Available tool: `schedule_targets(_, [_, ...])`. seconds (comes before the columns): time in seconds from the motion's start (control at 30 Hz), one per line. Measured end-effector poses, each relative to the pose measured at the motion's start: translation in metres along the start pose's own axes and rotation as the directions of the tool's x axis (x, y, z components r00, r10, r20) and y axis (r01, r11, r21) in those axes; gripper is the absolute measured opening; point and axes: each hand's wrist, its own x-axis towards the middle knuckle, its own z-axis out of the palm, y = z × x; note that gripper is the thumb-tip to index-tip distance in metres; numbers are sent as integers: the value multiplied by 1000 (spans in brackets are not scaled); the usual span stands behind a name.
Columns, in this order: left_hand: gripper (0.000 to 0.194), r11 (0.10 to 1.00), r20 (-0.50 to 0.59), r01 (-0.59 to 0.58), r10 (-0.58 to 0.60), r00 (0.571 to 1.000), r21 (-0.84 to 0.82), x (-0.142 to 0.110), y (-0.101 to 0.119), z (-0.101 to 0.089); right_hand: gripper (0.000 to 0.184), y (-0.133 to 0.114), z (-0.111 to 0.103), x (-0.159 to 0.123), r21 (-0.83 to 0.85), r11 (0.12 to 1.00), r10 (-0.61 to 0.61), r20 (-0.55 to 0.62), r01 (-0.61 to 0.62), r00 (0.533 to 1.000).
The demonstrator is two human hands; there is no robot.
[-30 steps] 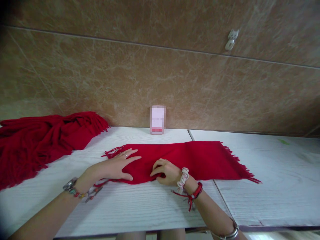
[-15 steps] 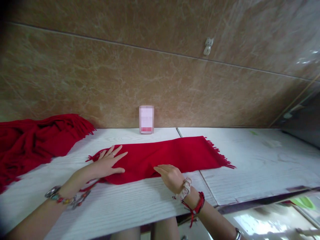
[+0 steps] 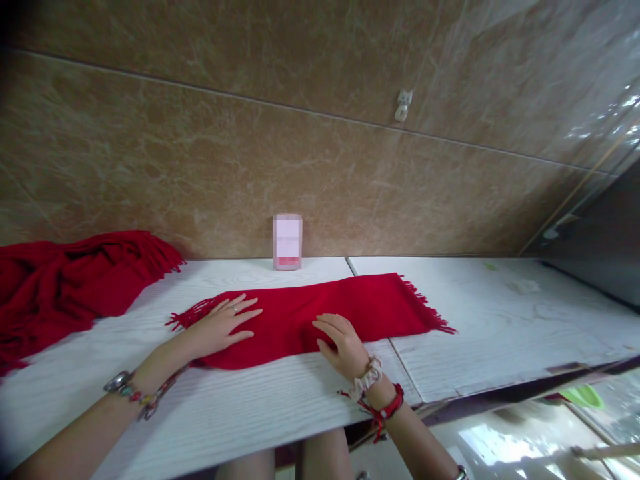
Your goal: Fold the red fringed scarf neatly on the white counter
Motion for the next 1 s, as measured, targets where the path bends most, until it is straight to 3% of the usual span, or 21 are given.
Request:
schedule_targets(0.07, [41,998,-108,20,-14,994,51,1,1,-1,35,2,0,-1,-84,992,107,126,-97,986])
schedule_targets(0.17, [42,958,-224,274,-248,942,89,2,-3,-2,40,3,-1,-2,-145,982,160,301,-121,940])
schedule_targets(0.23, [40,920,-223,388,-366,903,62,1,-11,-3,40,2,-1,-1,-152,981,168,341,-122,925])
schedule_targets(0.4, [19,925,-255,378,-373,892,-30,0,-32,-9,37,2,-3,-1,-140,981,175,359,-132,917])
schedule_targets(0.6, [17,917,-405,399,-375,833,-29,-4,-33,-17,35,5,-6,-2,-70,989,149,340,-133,929])
schedule_targets(0.63, [17,926,-427,377,-346,835,-14,-4,-33,-17,34,5,-6,-2,-62,989,148,334,-135,931])
schedule_targets(0.7, [15,966,-410,260,-239,880,-3,-1,-31,-14,34,5,-6,-1,-52,989,148,326,-139,934])
schedule_targets(0.8, [9,992,-259,97,-114,959,-77,4,-30,-7,34,4,-6,-1,-51,988,155,322,-146,934])
schedule_targets(0.87, [8,988,-197,89,-113,974,-127,7,-29,-4,34,4,-5,0,-52,987,158,309,-150,938])
schedule_targets(1.0, [11,986,-237,70,-104,966,-148,8,-29,-3,33,5,-3,-1,-46,988,157,284,-150,946])
